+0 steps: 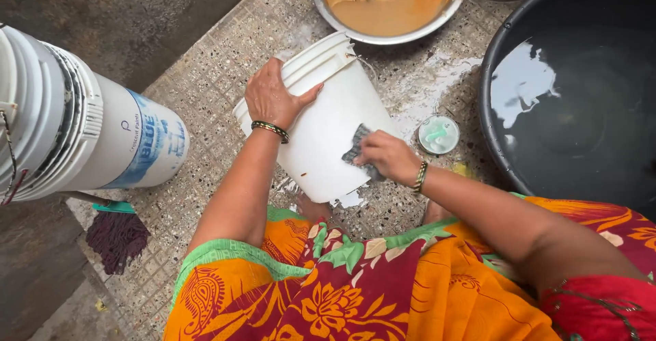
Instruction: Cleaning and scrubbing plastic buckets and lids with a scouring pad and water.
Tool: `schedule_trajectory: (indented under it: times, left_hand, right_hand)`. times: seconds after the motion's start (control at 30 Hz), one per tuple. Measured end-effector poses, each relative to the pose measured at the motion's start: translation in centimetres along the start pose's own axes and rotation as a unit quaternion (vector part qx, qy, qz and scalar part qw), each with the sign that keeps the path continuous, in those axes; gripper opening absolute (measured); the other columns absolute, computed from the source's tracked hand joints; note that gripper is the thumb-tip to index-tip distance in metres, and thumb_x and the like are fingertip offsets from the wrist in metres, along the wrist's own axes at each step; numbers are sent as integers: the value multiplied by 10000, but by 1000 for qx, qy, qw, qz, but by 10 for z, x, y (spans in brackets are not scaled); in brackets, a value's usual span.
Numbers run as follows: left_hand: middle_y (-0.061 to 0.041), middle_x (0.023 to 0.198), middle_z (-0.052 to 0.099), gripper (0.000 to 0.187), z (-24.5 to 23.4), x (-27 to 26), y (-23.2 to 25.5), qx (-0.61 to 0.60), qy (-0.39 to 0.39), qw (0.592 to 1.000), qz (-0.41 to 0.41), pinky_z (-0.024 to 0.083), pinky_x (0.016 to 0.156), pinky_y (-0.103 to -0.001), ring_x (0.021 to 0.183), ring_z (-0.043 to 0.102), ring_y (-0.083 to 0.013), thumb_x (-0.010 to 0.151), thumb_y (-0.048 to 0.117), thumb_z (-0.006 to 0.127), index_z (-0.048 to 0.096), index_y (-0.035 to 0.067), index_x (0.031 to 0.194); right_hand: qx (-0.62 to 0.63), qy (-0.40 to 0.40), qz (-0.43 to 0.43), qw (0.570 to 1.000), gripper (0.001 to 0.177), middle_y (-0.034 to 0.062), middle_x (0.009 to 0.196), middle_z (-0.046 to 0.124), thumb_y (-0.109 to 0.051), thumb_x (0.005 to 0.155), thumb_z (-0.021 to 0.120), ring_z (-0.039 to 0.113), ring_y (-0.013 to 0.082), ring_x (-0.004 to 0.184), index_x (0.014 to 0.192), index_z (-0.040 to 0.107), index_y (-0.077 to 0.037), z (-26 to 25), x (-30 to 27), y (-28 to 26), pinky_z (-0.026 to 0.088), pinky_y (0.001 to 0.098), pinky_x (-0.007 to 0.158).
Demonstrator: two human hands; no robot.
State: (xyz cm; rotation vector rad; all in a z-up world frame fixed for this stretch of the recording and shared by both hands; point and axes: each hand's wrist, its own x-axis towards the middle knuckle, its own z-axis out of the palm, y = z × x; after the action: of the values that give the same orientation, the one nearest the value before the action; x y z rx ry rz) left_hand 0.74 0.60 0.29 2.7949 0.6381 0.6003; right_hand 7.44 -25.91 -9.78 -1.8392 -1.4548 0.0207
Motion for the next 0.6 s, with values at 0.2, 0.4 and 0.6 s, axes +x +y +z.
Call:
schedule_trajectory:
  times: [0.2, 0.4, 0.6]
  left_hand:
    - [-125, 908, 676, 820, 0, -5, 3, 7, 3, 1000, 12, 493, 826, -446, 861, 650, -304, 637, 730, 879, 615, 61, 1030]
    - [-131, 908, 673, 806, 0, -3, -3, 10, 6, 999, 40, 487, 835, -439, 862, 650, -307, 620, 717, 881, 610, 57, 994]
    - [-127, 901, 674, 814, 1, -5, 4, 5, 2, 999, 36, 484, 821, -446, 848, 651, -312, 646, 727, 874, 616, 51, 1019]
  right_hand:
    - [119, 102, 160, 975, 39, 63, 969, 686, -136, 861, 756, 695, 242, 927, 881, 759, -102, -15, 65, 24, 577, 361, 870]
    - [-10, 31, 77, 997, 213, 107, 862, 668, -201, 832, 831, 671, 289, 847, 787, 724, -22, -13, 14, 2, 547, 400, 756]
    - [86, 124, 198, 969, 111, 87, 928, 695, -146, 849, 795, 697, 240, 837, 866, 742, -50, -15, 75, 20, 567, 367, 764]
